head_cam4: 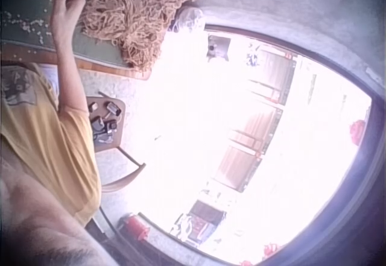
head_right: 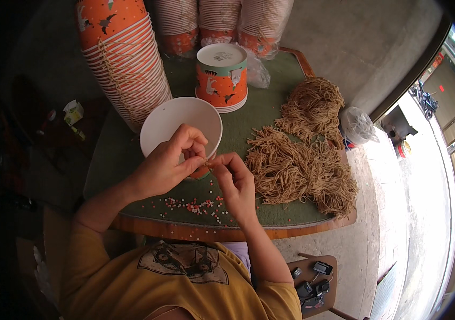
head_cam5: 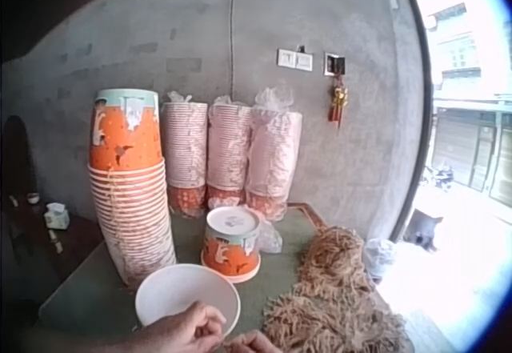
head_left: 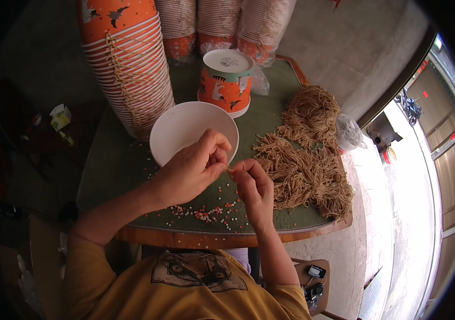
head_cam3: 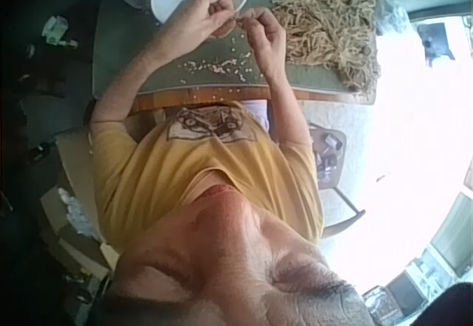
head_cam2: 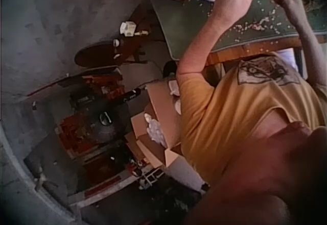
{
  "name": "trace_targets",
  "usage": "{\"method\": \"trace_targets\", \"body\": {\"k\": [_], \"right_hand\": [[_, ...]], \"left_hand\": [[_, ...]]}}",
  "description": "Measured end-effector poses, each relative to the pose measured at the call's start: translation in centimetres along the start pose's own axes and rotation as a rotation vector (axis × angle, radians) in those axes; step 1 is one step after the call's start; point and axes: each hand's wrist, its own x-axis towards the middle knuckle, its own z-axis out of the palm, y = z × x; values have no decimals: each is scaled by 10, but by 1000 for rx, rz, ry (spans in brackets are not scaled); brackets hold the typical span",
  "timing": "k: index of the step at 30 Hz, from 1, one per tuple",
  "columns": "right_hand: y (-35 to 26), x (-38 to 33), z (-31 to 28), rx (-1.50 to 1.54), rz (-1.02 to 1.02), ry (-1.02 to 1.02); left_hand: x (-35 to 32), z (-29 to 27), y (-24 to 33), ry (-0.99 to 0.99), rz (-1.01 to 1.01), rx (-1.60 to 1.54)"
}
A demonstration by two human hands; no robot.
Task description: Attaching decorative strings and beads to paper buckets.
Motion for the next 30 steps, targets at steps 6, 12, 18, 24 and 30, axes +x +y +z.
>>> {"method": "trace_targets", "body": {"k": [6, 12, 18, 24, 30], "right_hand": [[11, 4, 3, -168, -182, 21], [5, 2, 5, 30, -7, -29], [9, 2, 5, 143, 109, -47], [20, -2, 6, 150, 139, -63], [32, -4, 12, 75, 54, -135]], "left_hand": [[-1, 0, 6, -14, -8, 16], [-2, 1, -1, -33, 49, 19], [-4, -1, -1, -51, 70, 198], [-7, -4, -4, 32, 260, 539], [-6, -4, -2, 89, 242, 523]]}}
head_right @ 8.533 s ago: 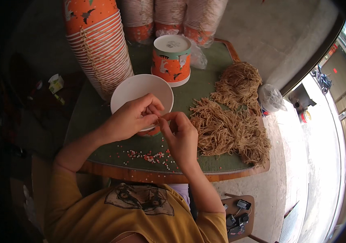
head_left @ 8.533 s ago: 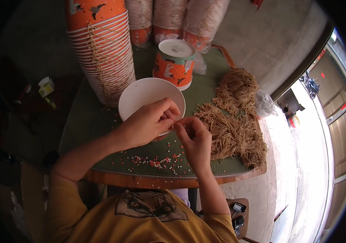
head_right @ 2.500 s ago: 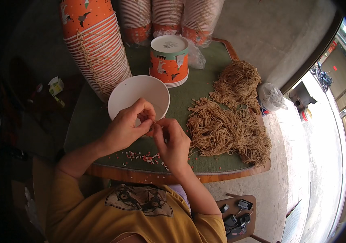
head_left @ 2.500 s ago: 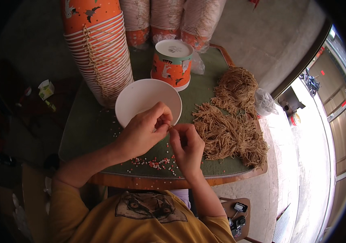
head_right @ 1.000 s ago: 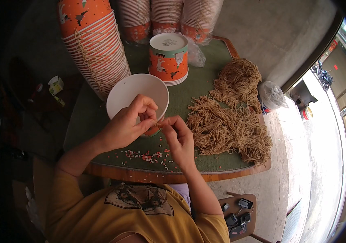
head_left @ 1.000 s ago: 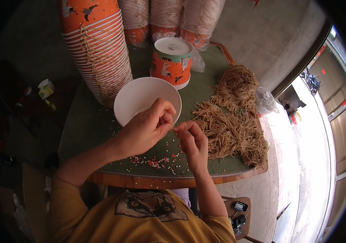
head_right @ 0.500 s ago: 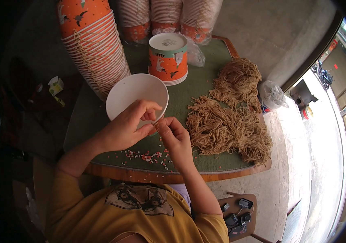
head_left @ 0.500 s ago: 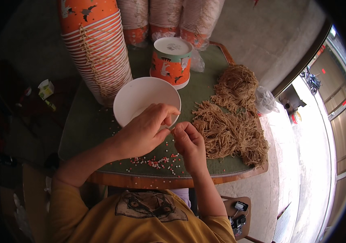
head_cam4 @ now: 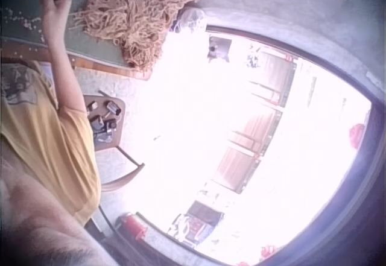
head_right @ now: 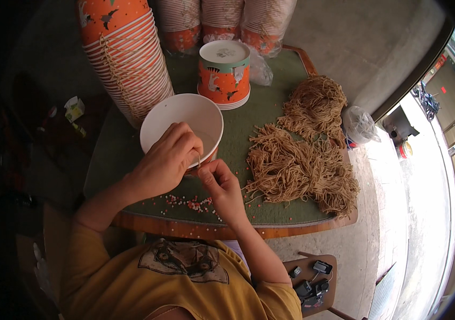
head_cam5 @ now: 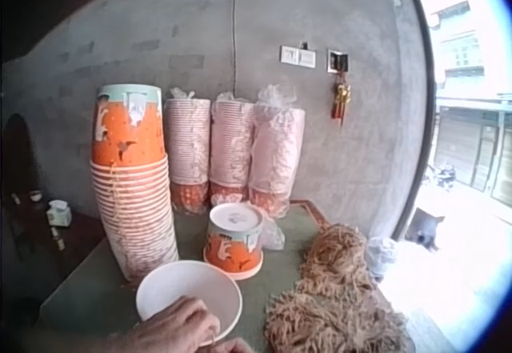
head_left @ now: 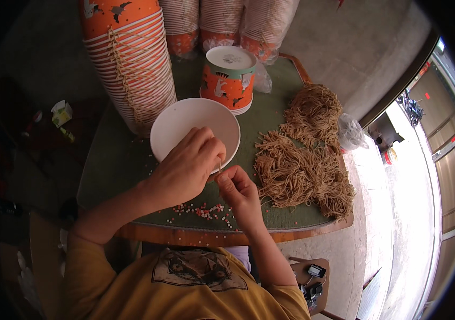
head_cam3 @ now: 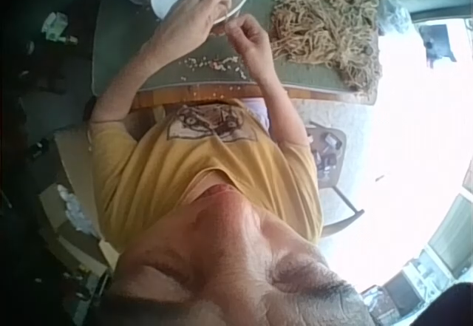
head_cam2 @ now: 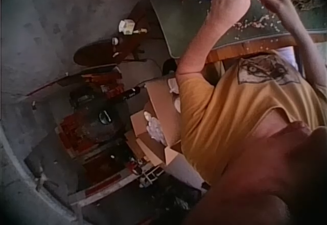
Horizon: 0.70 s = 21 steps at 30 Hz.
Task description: Attaching decorative strings and beads to paper buckets.
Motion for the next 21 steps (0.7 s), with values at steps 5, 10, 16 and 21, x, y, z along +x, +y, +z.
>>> {"method": "trace_targets", "body": {"k": [5, 10, 16, 21], "right_hand": [[7, -1, 5, 11, 5, -47], [7, -2, 9, -106, -11, -41], [11, -14, 15, -46, 52, 106], [13, -33, 20, -83, 30, 42]], "left_hand": [[0, 0, 0, 6, -34, -81], [-3, 4, -2, 25, -36, -54], [-19, 2, 5, 312, 135, 99], [-81, 15, 27, 300, -174, -162]]}}
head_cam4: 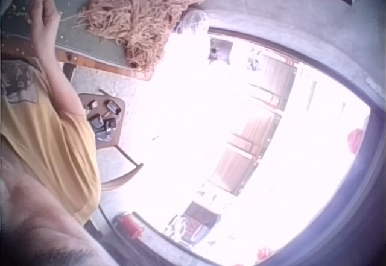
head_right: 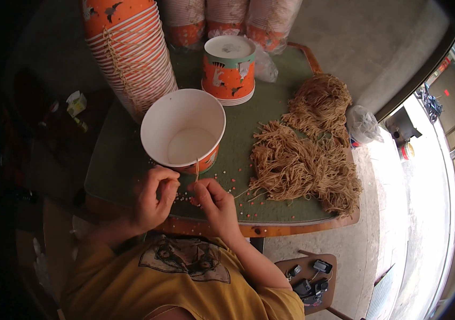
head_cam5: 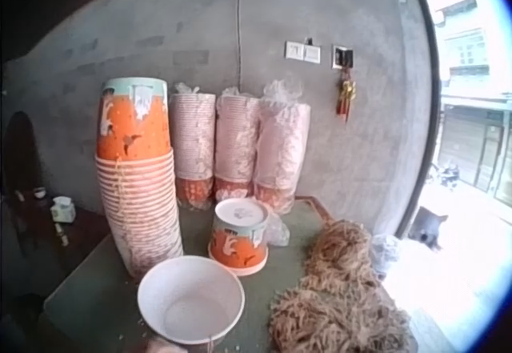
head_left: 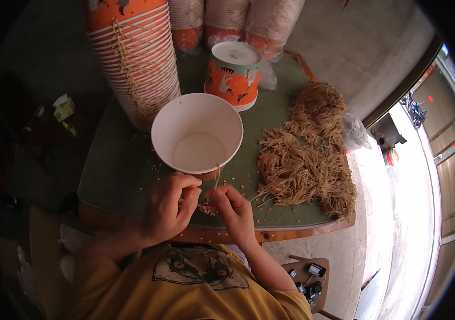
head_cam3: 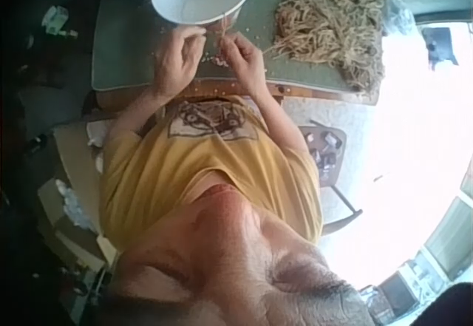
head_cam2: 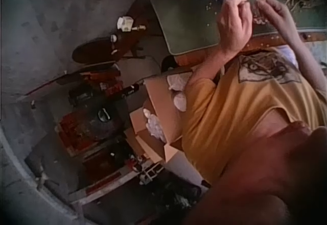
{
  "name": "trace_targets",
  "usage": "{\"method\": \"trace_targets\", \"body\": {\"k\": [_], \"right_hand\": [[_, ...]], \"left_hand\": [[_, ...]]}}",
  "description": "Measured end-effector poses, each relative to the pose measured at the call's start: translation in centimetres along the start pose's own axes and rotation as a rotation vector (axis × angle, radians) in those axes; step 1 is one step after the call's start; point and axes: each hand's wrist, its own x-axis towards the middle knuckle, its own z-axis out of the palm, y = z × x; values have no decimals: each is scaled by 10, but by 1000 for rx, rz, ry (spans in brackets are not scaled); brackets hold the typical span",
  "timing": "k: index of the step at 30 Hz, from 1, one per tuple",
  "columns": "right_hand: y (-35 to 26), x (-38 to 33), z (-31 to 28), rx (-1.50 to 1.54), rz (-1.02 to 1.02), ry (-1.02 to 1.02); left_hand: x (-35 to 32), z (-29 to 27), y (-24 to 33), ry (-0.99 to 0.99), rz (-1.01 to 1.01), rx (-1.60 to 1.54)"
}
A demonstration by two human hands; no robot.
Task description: Attaching decorative strings and beads to paper buckets.
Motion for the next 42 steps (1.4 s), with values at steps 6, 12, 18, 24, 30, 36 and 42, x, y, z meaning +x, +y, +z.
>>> {"method": "trace_targets", "body": {"k": [6, 12, 18, 24, 30, 36, 42], "right_hand": [[-1, -13, 10, -314, -69, -55], [1, -16, 14, -417, -107, -27], [6, -16, 12, -497, -146, -46], [10, -13, 19, -570, -259, -98], [14, -2, 28, -653, -268, -107], [0, -11, 25, -663, -482, -123], [-38, -24, 16, -703, -494, -261]], "left_hand": [[-9, 16, -14, -127, -708, -771], [2, 10, -2, -181, -890, -923], [3, 19, -7, -66, -854, -963], [21, 20, -18, 170, -772, -855], [26, 22, -29, 216, -751, -788], [-2, 28, -44, 223, -396, -408], [19, 37, -5, -1, 120, 150]]}}
